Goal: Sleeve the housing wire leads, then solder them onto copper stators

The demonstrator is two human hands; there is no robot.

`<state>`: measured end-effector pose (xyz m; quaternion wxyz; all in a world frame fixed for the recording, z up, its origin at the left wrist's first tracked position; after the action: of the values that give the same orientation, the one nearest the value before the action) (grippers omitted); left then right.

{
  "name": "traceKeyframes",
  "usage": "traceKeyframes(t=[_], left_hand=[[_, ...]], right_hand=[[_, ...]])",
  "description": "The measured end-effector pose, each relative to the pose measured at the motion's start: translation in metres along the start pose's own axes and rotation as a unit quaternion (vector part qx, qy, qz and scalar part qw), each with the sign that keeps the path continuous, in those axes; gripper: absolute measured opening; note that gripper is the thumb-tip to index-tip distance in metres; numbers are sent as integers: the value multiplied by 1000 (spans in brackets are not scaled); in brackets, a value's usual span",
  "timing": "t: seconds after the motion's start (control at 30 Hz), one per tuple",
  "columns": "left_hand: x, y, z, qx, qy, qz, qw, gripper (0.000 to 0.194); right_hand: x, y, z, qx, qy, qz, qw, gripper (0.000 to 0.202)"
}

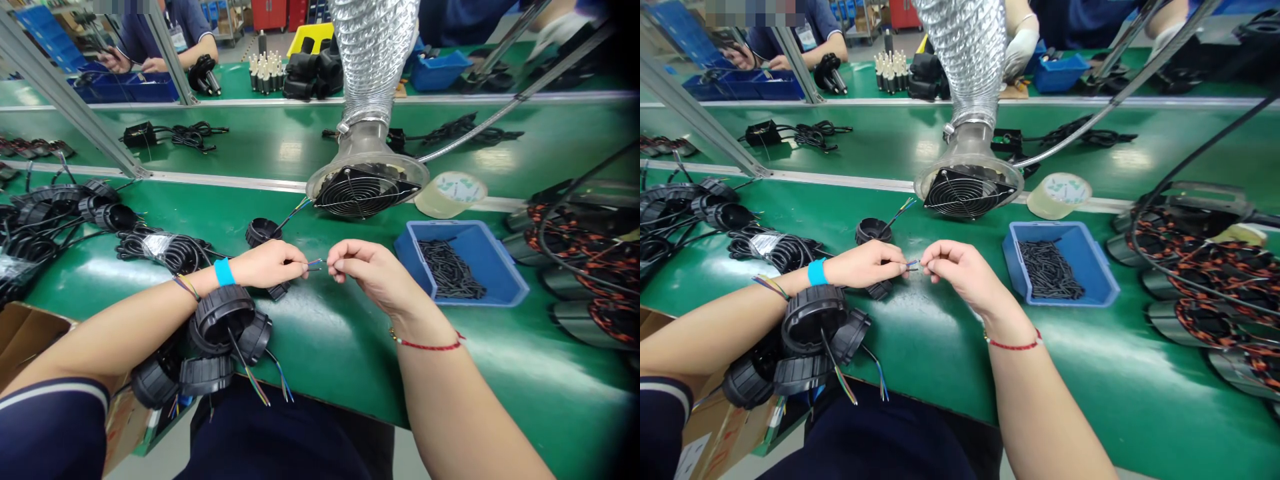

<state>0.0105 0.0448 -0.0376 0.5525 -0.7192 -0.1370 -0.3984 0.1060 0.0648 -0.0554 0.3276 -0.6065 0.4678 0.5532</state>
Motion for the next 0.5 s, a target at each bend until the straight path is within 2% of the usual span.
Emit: traceKeyframes(t=[0.5], left_hand=[[2, 2, 0, -8, 19, 6, 1000, 26]], right_hand=[[6, 0, 2, -3, 29, 1, 1000, 5]])
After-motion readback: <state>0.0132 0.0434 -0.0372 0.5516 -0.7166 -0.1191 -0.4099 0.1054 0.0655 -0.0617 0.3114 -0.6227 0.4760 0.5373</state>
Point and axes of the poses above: each hand's wrist, its own z-axis towards the middle knuckle, its own y-axis out of the palm, x = y × z, the point moved 10 cm from there along z, towards the middle knuckle, and after that the axes turned 11 degrees about x, right-handed, at the moved point
